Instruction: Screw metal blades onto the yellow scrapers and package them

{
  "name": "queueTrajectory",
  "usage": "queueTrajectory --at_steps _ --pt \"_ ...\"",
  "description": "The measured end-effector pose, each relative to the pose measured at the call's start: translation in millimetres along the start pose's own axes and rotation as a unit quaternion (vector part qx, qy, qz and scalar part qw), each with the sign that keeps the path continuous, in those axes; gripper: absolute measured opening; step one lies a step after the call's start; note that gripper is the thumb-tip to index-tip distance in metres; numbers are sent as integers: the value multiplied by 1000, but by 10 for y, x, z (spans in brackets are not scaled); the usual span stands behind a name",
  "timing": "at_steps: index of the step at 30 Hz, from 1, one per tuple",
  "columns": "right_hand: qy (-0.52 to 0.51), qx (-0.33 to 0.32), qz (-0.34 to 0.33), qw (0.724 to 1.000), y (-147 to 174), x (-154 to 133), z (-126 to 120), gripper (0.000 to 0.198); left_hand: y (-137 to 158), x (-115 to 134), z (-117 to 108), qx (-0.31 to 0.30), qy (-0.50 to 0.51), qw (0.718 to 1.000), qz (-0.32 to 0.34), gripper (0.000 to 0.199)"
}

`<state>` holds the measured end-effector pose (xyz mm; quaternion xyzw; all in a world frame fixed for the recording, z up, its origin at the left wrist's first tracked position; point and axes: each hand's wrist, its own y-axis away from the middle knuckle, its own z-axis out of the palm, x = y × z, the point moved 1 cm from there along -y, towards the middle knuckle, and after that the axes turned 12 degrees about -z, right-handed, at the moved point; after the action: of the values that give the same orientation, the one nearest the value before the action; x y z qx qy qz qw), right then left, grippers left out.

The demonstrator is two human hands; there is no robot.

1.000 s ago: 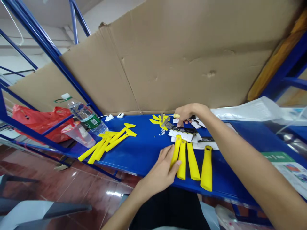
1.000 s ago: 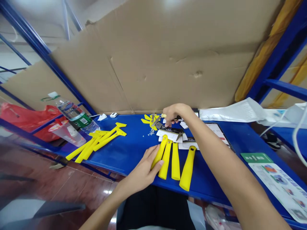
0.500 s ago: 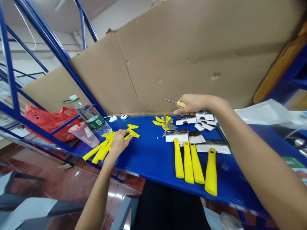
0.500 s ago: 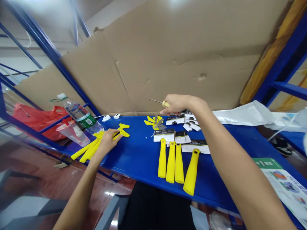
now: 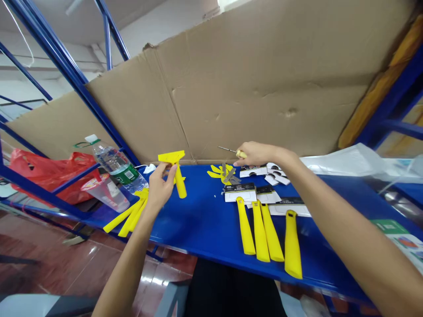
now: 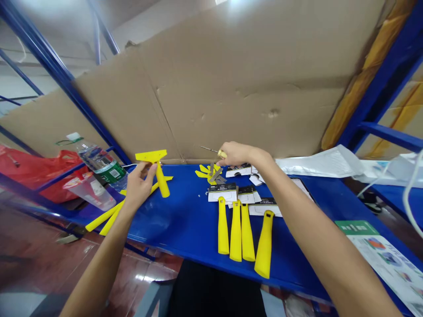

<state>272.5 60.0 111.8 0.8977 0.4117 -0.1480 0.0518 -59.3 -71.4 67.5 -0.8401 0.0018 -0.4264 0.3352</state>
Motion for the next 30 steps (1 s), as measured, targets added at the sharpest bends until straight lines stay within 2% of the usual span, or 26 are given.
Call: queueTrajectory --at_steps 3,5,9,14,19,24,30 --pt "-10 34 -43 998 -179 28 213 15 -130 207 193 -18 186 982 -6 36" --pt "-7 47 -53 997 -294 71 374 4 -203 248 352 -51 293 954 -34 34" --pt "-14 64 -65 996 -441 168 668 19 -304 119 694 -97 417 896 -119 31" --pt "-37 56 -95 993 -497 238 891 28 -299 -282 1036 -111 423 862 -256 37" --pt "-54 42 -97 993 -544 349 981 17 -148 -614 1199 -161 408 840 -319 37" --pt "-82 28 -97 991 -566 440 994 9 -84 -707 1215 -193 411 814 -361 28" --pt "-121 52 -91 987 -519 419 840 1 -96 -675 1164 -213 390 805 -394 27"
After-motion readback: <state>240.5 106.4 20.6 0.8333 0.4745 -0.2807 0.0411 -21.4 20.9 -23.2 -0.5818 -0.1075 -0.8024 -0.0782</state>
